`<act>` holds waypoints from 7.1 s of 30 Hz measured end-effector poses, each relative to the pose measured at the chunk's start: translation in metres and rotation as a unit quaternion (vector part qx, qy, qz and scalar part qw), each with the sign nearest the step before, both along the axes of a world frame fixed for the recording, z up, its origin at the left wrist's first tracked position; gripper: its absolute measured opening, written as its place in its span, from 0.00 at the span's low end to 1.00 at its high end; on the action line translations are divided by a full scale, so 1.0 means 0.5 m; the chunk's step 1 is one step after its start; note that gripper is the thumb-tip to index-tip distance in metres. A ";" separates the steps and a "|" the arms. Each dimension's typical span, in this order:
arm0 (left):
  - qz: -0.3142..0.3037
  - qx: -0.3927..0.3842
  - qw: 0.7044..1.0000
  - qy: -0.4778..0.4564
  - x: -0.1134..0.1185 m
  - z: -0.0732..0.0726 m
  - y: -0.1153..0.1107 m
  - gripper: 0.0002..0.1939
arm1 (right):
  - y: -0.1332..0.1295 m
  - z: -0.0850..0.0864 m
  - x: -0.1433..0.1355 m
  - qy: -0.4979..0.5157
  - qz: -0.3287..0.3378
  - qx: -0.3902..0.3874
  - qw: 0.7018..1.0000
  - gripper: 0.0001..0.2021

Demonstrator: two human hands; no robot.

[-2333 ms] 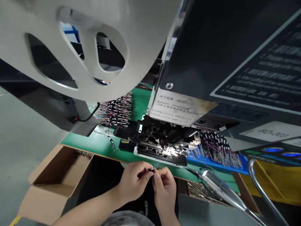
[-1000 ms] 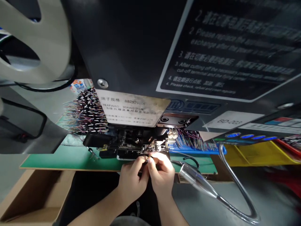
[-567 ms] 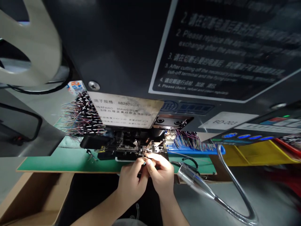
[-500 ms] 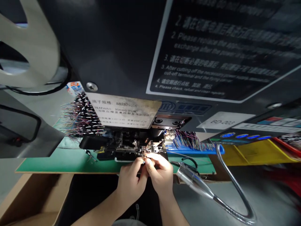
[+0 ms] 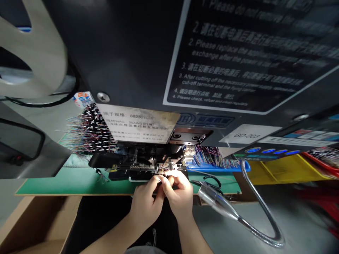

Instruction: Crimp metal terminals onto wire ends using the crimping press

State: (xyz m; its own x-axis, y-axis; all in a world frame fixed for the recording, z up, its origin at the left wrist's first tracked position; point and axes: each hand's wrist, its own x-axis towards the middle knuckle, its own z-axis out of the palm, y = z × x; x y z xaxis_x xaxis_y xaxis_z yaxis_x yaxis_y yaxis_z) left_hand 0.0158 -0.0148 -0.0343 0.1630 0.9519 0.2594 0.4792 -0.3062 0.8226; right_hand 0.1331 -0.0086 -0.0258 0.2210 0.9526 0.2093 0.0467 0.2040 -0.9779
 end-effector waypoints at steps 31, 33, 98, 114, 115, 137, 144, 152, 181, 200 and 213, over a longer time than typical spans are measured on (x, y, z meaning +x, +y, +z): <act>-0.019 -0.008 0.999 0.028 -0.007 0.006 0.003 0.07 | 0.003 -0.007 0.002 -0.014 0.004 0.020 1.000 0.05; -0.022 -0.015 0.999 0.020 -0.006 0.007 0.002 0.07 | 0.002 -0.005 -0.001 0.002 0.003 0.013 1.000 0.06; -0.013 0.012 1.000 0.020 -0.011 0.004 0.002 0.08 | 0.001 0.000 -0.005 -0.076 -0.039 0.049 0.995 0.05; -0.006 -0.006 0.998 0.057 -0.011 -0.003 -0.001 0.04 | 0.000 0.002 -0.006 -0.048 -0.032 0.052 0.997 0.03; -0.006 -0.008 0.998 0.059 -0.011 -0.003 -0.001 0.04 | 0.000 0.001 -0.006 -0.054 -0.032 0.062 0.996 0.04; -0.021 -0.058 0.998 -0.005 -0.011 0.003 0.000 0.05 | -0.001 -0.007 -0.009 -0.069 -0.062 0.108 0.990 0.07; -0.018 -0.046 0.999 0.009 -0.010 0.004 0.002 0.06 | -0.001 -0.002 -0.006 -0.063 -0.045 0.062 0.995 0.03; -0.036 -0.061 0.997 0.004 -0.016 0.010 -0.001 0.05 | -0.008 0.002 0.003 -0.015 -0.004 -0.008 1.000 0.03; -0.021 -0.035 0.999 0.017 -0.009 0.007 -0.003 0.06 | -0.008 0.000 0.000 -0.100 -0.057 0.080 0.990 0.07; -0.032 -0.041 0.999 0.014 -0.011 0.013 0.006 0.10 | -0.003 -0.004 -0.005 -0.015 -0.026 0.031 0.999 0.03; -0.076 -0.083 0.992 -0.051 -0.017 0.016 0.004 0.08 | -0.007 0.002 -0.011 -0.006 -0.013 0.011 1.000 0.08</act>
